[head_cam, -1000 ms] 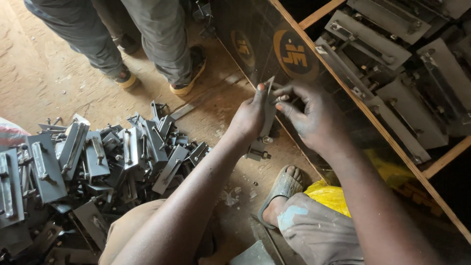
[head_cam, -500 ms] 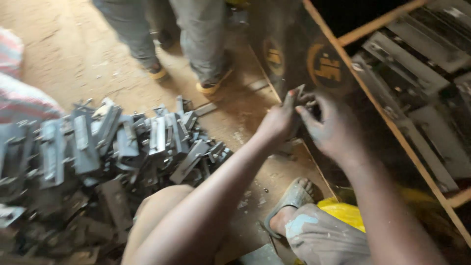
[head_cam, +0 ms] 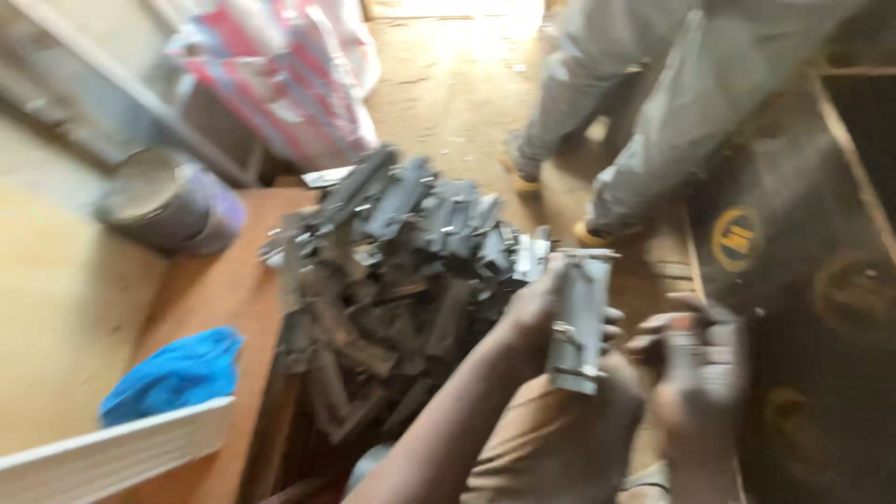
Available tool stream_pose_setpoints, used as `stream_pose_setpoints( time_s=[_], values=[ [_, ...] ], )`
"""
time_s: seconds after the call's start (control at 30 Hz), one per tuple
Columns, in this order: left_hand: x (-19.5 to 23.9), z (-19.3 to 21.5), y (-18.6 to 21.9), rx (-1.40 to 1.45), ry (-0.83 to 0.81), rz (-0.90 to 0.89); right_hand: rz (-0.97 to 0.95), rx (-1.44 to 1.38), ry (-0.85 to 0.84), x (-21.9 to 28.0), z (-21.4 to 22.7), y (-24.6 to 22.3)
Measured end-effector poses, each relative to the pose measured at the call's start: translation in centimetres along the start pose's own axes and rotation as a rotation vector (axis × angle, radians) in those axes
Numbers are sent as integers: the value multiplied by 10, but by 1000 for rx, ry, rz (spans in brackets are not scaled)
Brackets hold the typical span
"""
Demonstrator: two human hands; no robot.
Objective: Sorting and inspecting metal latch components and placing them into a wooden storage bin
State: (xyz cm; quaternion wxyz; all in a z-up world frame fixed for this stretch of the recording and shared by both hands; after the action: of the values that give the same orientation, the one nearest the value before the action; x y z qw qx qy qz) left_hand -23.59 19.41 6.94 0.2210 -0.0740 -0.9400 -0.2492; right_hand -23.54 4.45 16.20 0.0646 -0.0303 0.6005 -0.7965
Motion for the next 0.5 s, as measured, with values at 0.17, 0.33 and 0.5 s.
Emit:
stream_pose_setpoints(
  time_s=[0.17, 0.33, 0.5],
  values=[
    [65, 131, 38, 168, 399, -143, -42, -67, -255, 76, -120, 5],
    [111, 228, 51, 385, 630, -343, 59, 20, -853, 110, -175, 57],
    [143, 291, 80, 405, 1139, -575, 218, 728, -1129, 114, -187, 73]
  ],
)
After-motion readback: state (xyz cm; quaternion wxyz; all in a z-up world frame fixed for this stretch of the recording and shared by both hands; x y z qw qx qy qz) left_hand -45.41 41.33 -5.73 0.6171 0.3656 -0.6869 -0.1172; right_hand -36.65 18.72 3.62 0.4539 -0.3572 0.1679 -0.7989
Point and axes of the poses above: each hand's wrist, its own x-axis away from the middle knuckle, its own z-axis out of the back of the hand, y = z × x, the point moved 1 cm from there along -x, towards the middle knuckle, and after that the axes turned 2 degrees about -x, right-handed, at the moved point
